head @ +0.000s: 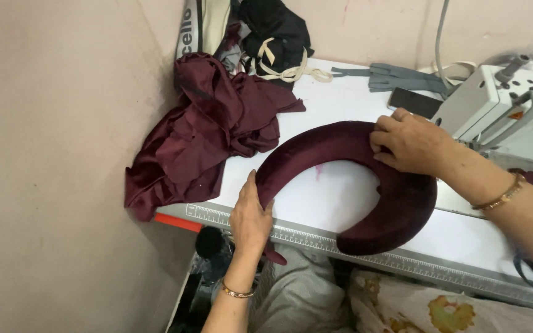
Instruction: Assembling and finishing a curved fabric item, likely a neck pillow, using hand-sewing techniques.
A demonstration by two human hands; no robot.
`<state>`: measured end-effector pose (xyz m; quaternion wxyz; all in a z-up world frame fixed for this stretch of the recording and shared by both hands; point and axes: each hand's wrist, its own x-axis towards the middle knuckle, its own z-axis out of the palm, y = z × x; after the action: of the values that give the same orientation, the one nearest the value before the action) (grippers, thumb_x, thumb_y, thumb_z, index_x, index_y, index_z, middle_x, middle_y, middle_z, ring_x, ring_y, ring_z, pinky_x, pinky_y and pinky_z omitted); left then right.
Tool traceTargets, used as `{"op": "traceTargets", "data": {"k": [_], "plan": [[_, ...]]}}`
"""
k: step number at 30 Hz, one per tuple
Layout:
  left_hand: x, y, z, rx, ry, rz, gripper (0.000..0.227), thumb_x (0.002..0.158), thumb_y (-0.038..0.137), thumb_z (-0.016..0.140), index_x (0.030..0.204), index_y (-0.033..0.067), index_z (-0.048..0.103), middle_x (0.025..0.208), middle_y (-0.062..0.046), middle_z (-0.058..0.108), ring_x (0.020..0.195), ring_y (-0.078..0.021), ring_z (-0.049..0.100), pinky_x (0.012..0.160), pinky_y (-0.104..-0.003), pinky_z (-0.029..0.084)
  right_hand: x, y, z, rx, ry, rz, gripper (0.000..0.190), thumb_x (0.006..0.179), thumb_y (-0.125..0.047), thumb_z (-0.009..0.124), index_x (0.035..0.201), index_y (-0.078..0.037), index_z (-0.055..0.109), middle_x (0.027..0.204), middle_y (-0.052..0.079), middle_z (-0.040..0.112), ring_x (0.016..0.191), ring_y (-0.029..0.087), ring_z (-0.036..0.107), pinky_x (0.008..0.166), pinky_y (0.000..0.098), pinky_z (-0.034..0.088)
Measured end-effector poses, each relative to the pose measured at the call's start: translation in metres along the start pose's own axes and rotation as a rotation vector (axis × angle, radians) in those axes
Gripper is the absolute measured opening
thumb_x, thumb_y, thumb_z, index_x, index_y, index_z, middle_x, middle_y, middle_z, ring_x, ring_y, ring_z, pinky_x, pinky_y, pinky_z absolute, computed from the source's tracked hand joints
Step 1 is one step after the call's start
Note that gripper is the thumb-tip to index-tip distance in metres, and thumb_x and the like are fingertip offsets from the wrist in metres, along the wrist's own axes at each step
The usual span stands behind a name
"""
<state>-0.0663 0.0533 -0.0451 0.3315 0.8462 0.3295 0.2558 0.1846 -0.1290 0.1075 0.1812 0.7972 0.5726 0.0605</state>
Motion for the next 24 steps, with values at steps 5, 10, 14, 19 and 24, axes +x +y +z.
{"op": "traceTargets", "data": {"k": [5,10,14,19,24], "plan": [[0.012,0.015,-0.016,0.029,-0.053,0.083,0.104,0.071,0.018,0.087,0.153,-0.0010,0.026,0.148,-0.030,0.042,0.133,-0.0454,0.047,0.105,-0.047,0.045,-0.008,-0.021,0.000,0.087,0.256,0.022,0.021,0.087,-0.030,0.070,0.098,-0.013,0.073,0.105,0.004,0.067,0.103,0.026,0.064,0.092,0.0382,0.053],[0.049,0.036,-0.005,0.153,0.094,0.354,0.110,0.066,0.030,0.093,0.150,-0.0034,0.031,0.148,-0.034,0.040,0.135,-0.0494,0.045,0.107,-0.048,0.043,0.034,-0.061,0.011,0.133,0.539,-0.362,0.021,0.082,-0.015,0.068,0.101,-0.007,0.071,0.122,0.012,0.064,0.111,0.030,0.062,0.089,0.0406,0.053],[0.063,0.039,-0.006,0.179,-0.075,0.260,0.104,0.067,0.028,0.091,0.152,0.0047,0.036,0.139,-0.025,0.055,0.118,-0.0410,0.061,0.092,-0.046,0.053,0.029,-0.044,0.017,-0.021,0.474,-0.318,0.019,0.082,-0.019,0.066,0.098,-0.011,0.072,0.117,0.008,0.063,0.110,0.027,0.061,0.086,0.0392,0.053],[0.061,0.043,0.004,0.200,-0.124,0.164,0.098,0.071,0.029,0.089,0.153,0.0078,0.040,0.123,-0.021,0.064,0.105,-0.0370,0.068,0.084,-0.046,0.056,-0.023,-0.018,0.017,-0.070,0.288,-0.036,0.016,0.090,-0.026,0.062,0.086,-0.015,0.073,0.095,0.002,0.065,0.096,0.023,0.062,0.079,0.0376,0.053],[0.089,-0.002,0.041,0.065,-0.165,0.135,0.066,0.097,0.033,0.070,0.150,0.0032,0.045,0.130,-0.025,0.062,0.118,-0.0379,0.061,0.097,-0.043,0.050,-0.046,-0.055,-0.004,-0.132,0.374,0.135,0.011,0.090,-0.019,0.064,0.086,-0.013,0.072,0.092,0.003,0.067,0.093,0.024,0.066,0.082,0.0370,0.054]]}}
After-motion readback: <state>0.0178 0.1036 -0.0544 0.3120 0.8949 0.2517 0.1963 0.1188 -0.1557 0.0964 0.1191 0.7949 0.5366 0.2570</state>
